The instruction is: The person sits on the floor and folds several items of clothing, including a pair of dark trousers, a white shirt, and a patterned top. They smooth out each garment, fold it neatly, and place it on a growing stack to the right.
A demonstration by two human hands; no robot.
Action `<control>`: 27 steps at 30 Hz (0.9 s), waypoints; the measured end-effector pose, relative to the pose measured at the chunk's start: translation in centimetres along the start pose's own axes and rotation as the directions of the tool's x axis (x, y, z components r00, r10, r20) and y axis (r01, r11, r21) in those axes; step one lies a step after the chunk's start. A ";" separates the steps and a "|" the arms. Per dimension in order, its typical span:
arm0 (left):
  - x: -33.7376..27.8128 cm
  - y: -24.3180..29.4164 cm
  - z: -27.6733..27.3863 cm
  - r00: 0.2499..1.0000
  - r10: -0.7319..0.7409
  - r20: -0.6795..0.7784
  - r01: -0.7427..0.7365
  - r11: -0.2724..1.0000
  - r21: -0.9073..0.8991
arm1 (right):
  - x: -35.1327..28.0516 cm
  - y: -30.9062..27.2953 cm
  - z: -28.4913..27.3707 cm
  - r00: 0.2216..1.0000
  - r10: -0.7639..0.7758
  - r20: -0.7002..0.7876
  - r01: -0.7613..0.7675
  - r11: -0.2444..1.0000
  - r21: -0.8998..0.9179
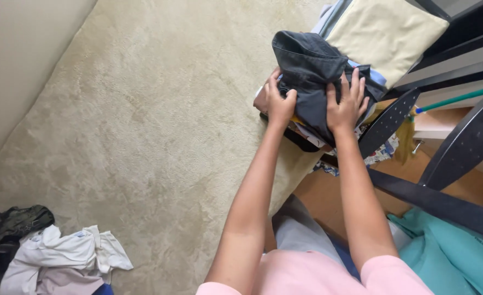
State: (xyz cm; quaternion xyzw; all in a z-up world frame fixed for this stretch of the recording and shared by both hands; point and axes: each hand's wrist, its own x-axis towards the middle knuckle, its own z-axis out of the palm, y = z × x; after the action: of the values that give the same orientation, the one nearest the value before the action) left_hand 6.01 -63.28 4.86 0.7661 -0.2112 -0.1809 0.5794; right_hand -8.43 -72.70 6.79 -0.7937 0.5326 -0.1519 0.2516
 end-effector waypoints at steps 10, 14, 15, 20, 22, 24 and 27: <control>-1.0 -2.4 -1.2 0.991 -0.076 0.114 0.044 0.965 0.258 | -0.9 -6.1 -6.8 0.979 0.164 0.123 -0.148 0.981 -0.129; -3.1 -0.4 -6.2 0.998 0.017 0.067 -0.024 0.993 0.112 | -4.4 -10.6 -6.5 0.990 -0.060 -0.129 0.042 0.990 -0.135; -3.8 -0.6 -7.7 1.000 0.010 0.028 -0.013 0.994 0.110 | -5.8 -12.4 -5.7 0.990 -0.094 -0.110 0.079 0.988 -0.135; -9.1 -4.5 -17.1 0.970 -0.137 -0.199 0.118 0.987 -0.105 | -14.4 -19.8 1.3 0.752 -0.658 0.043 0.642 0.746 0.176; -11.6 -6.6 -21.8 0.929 -0.227 -0.293 0.186 0.969 -0.162 | -18.8 -22.3 4.5 0.677 -0.722 0.141 0.674 0.685 0.276; -14.5 -9.0 -26.7 0.874 -0.308 -0.377 0.234 0.945 -0.228 | -23.3 -24.3 7.7 0.586 -0.778 0.226 0.686 0.625 0.373; -19.7 -12.9 -34.1 0.764 -0.367 -0.530 0.261 0.928 -0.266 | -29.9 -26.6 11.9 0.443 -0.833 0.333 0.643 0.553 0.529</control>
State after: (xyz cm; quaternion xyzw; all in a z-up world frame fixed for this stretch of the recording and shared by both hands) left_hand 8.66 -22.02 2.05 0.7546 0.1208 -0.0560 0.6425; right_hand 6.54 -34.20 12.62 -0.8994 -0.0052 -0.0978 0.4261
